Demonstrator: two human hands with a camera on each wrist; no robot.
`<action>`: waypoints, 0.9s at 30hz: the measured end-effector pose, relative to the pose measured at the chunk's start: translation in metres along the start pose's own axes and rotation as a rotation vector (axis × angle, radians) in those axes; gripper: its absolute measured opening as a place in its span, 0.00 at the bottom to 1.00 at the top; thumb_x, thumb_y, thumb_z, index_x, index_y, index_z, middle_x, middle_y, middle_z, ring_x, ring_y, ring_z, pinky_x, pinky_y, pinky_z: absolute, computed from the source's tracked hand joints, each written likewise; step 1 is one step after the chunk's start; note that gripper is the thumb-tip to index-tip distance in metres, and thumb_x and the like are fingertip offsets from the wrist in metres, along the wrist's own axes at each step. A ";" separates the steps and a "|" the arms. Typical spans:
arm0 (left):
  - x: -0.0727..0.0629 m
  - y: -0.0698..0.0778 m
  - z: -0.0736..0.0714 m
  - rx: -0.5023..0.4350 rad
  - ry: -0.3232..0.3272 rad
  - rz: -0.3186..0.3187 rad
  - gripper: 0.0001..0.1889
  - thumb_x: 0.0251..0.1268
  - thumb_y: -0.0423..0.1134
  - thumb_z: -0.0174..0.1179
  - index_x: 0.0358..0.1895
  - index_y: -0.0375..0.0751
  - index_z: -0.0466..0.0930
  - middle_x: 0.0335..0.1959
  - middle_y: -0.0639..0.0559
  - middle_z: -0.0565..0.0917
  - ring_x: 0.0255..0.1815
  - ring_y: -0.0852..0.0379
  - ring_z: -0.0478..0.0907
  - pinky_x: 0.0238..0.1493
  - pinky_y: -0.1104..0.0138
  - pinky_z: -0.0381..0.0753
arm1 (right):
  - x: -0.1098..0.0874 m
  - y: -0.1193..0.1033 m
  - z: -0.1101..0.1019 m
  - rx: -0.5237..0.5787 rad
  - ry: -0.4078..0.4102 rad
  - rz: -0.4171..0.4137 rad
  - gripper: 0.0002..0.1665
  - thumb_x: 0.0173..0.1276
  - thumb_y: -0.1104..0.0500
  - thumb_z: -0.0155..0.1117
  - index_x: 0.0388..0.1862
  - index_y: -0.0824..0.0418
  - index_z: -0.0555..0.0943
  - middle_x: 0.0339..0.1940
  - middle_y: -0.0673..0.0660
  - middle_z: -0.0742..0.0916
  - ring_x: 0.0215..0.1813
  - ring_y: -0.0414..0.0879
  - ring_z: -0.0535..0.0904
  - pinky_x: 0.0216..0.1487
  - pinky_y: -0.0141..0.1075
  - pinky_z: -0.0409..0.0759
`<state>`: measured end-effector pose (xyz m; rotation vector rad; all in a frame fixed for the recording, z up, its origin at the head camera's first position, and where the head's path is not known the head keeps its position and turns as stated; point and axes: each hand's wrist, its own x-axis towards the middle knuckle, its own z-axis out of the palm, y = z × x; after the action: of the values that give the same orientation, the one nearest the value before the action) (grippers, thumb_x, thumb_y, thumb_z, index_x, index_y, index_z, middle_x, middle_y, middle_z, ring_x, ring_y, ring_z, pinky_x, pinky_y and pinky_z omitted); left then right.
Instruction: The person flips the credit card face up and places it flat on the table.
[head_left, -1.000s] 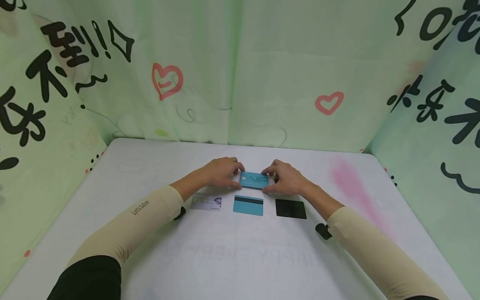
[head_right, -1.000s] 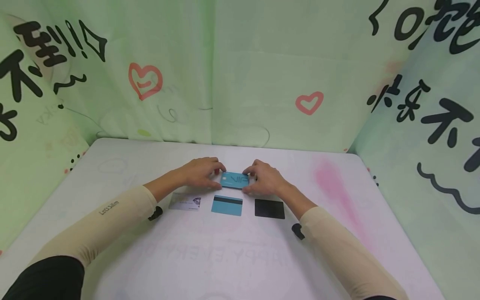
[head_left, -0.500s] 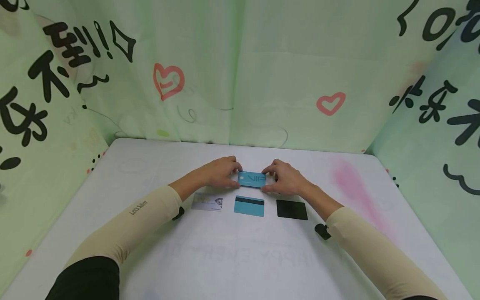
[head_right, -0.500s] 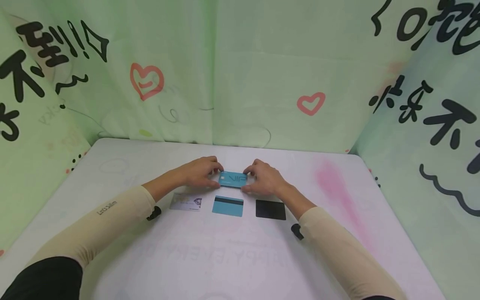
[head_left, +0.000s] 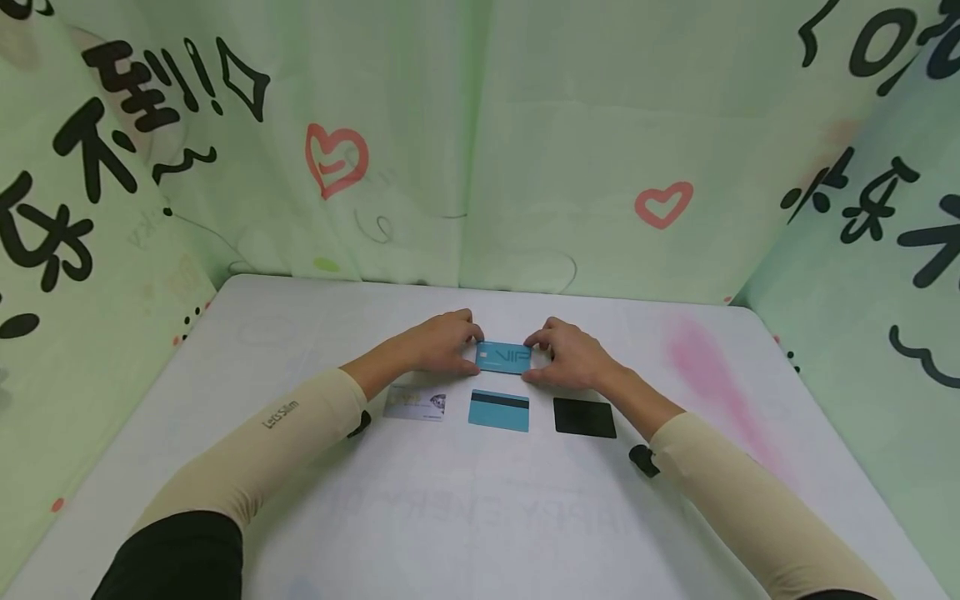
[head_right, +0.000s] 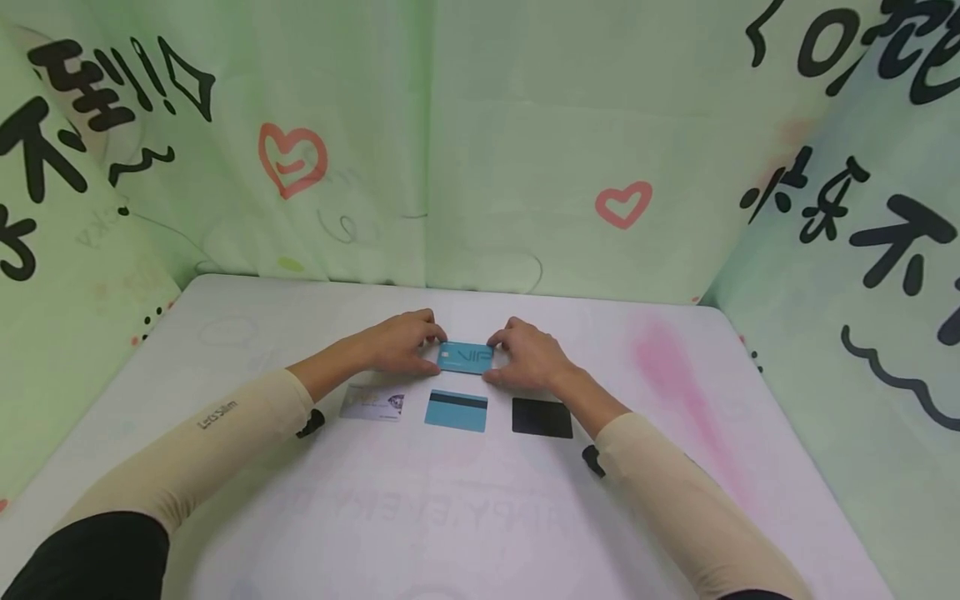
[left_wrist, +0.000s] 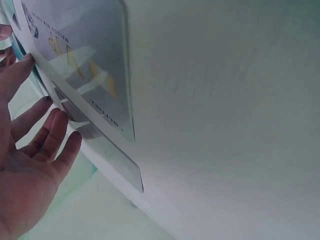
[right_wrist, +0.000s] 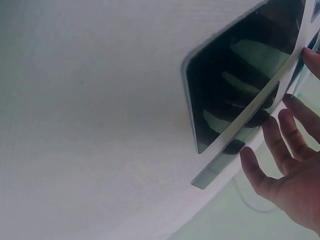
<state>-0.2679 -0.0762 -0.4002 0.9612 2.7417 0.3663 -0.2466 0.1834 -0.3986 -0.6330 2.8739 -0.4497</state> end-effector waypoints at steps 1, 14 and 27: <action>0.000 0.000 -0.001 -0.004 0.001 -0.004 0.31 0.66 0.53 0.71 0.67 0.41 0.80 0.52 0.47 0.76 0.49 0.53 0.74 0.54 0.62 0.77 | 0.000 0.000 0.000 -0.002 -0.001 -0.003 0.34 0.61 0.44 0.79 0.63 0.58 0.84 0.51 0.58 0.81 0.47 0.50 0.76 0.45 0.40 0.77; 0.001 0.004 -0.002 0.014 -0.023 -0.018 0.32 0.66 0.53 0.71 0.69 0.40 0.78 0.56 0.45 0.77 0.50 0.52 0.73 0.56 0.61 0.75 | -0.001 -0.002 -0.002 0.001 -0.015 -0.013 0.35 0.63 0.45 0.77 0.64 0.60 0.84 0.53 0.59 0.83 0.51 0.51 0.78 0.51 0.43 0.80; 0.000 0.004 -0.001 0.015 -0.017 -0.022 0.32 0.66 0.53 0.71 0.69 0.41 0.79 0.55 0.46 0.77 0.50 0.52 0.73 0.55 0.62 0.75 | -0.002 -0.002 0.000 -0.010 -0.009 -0.018 0.35 0.63 0.44 0.77 0.64 0.59 0.83 0.54 0.60 0.83 0.51 0.52 0.78 0.52 0.44 0.80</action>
<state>-0.2660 -0.0734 -0.3978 0.9330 2.7409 0.3333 -0.2445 0.1825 -0.3978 -0.6612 2.8660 -0.4343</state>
